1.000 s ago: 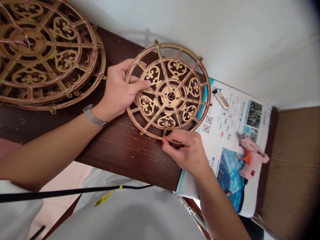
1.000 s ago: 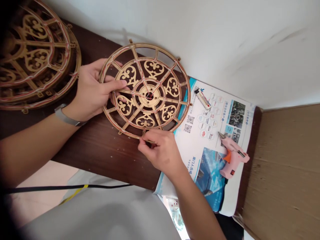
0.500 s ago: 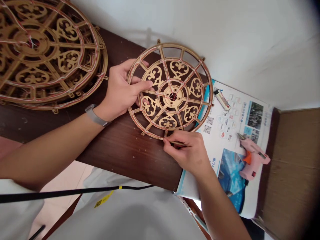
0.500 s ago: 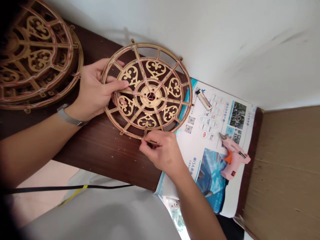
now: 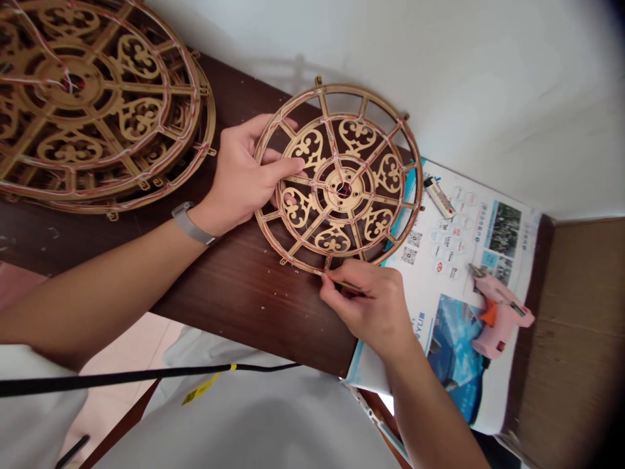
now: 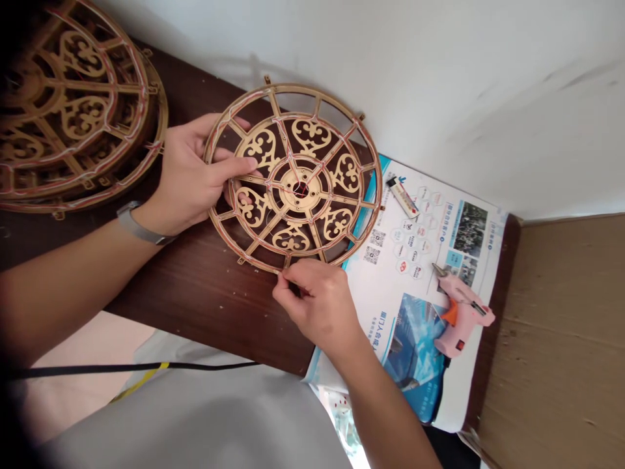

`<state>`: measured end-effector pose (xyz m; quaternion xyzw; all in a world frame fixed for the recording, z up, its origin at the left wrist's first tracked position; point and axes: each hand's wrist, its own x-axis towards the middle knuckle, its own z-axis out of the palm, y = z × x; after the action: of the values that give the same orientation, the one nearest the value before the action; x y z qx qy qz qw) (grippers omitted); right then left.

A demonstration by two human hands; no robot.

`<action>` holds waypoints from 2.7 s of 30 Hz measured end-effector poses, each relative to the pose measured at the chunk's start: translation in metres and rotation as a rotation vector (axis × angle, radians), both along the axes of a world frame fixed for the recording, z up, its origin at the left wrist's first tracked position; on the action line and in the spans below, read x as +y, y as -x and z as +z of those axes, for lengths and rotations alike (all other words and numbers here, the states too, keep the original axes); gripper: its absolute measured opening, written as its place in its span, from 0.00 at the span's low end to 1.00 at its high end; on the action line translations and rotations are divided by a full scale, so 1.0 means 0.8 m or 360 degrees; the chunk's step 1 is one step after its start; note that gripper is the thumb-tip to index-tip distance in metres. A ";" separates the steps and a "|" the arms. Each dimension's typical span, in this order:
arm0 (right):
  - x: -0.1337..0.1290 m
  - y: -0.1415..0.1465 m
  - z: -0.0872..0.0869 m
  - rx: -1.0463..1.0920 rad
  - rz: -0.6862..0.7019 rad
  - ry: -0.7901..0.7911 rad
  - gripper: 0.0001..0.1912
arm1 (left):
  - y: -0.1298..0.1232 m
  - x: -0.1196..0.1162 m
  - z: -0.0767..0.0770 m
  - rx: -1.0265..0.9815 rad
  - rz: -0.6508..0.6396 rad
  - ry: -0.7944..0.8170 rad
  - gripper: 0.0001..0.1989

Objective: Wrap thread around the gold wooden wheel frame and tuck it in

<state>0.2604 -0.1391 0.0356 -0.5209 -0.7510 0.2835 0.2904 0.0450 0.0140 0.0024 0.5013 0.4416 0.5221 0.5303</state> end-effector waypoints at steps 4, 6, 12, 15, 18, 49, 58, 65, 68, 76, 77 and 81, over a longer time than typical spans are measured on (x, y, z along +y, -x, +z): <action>-0.009 0.005 0.004 -0.0133 -0.0028 -0.0105 0.14 | -0.002 0.001 0.000 0.0000 0.0011 0.0013 0.22; -0.012 0.005 0.005 -0.0232 -0.0040 -0.0139 0.15 | -0.001 0.002 0.001 0.0014 0.0040 -0.0004 0.22; -0.012 -0.002 0.004 -0.0168 -0.0118 -0.0143 0.13 | 0.006 0.011 -0.001 0.0001 0.0055 0.0049 0.25; -0.009 -0.004 0.006 -0.0043 -0.0126 -0.0090 0.11 | 0.006 0.012 0.000 -0.0027 0.0080 0.0027 0.23; -0.005 -0.008 0.010 0.0069 -0.0198 -0.0048 0.10 | 0.005 0.010 0.002 -0.0091 0.0082 -0.0009 0.19; 0.007 -0.008 -0.008 0.0110 0.0126 0.0145 0.09 | 0.001 0.002 0.000 -0.0069 0.0091 0.0018 0.14; 0.006 -0.005 -0.013 0.0112 0.0154 0.0089 0.08 | -0.001 0.005 -0.001 -0.0122 0.0138 0.0030 0.17; 0.008 -0.007 -0.009 0.0125 0.0133 0.0059 0.08 | 0.001 0.007 -0.002 -0.0043 0.0092 0.0036 0.15; 0.007 -0.010 -0.007 0.0113 0.0108 0.0065 0.07 | 0.003 0.007 -0.001 -0.0055 0.0064 0.0029 0.14; 0.006 -0.014 -0.006 0.0127 0.0133 0.0081 0.05 | 0.004 0.008 -0.006 -0.0020 0.0047 -0.0019 0.14; 0.007 -0.015 -0.005 0.0137 0.0141 0.0097 0.04 | 0.004 0.008 -0.006 -0.0016 0.0044 -0.0018 0.14; 0.008 -0.018 -0.002 0.0168 0.0153 0.0134 0.04 | 0.004 0.009 -0.005 0.0000 0.0041 -0.0002 0.14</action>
<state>0.2745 -0.1328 0.0340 -0.4805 -0.7462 0.3554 0.2935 0.0415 0.0209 -0.0017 0.4959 0.4476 0.5292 0.5232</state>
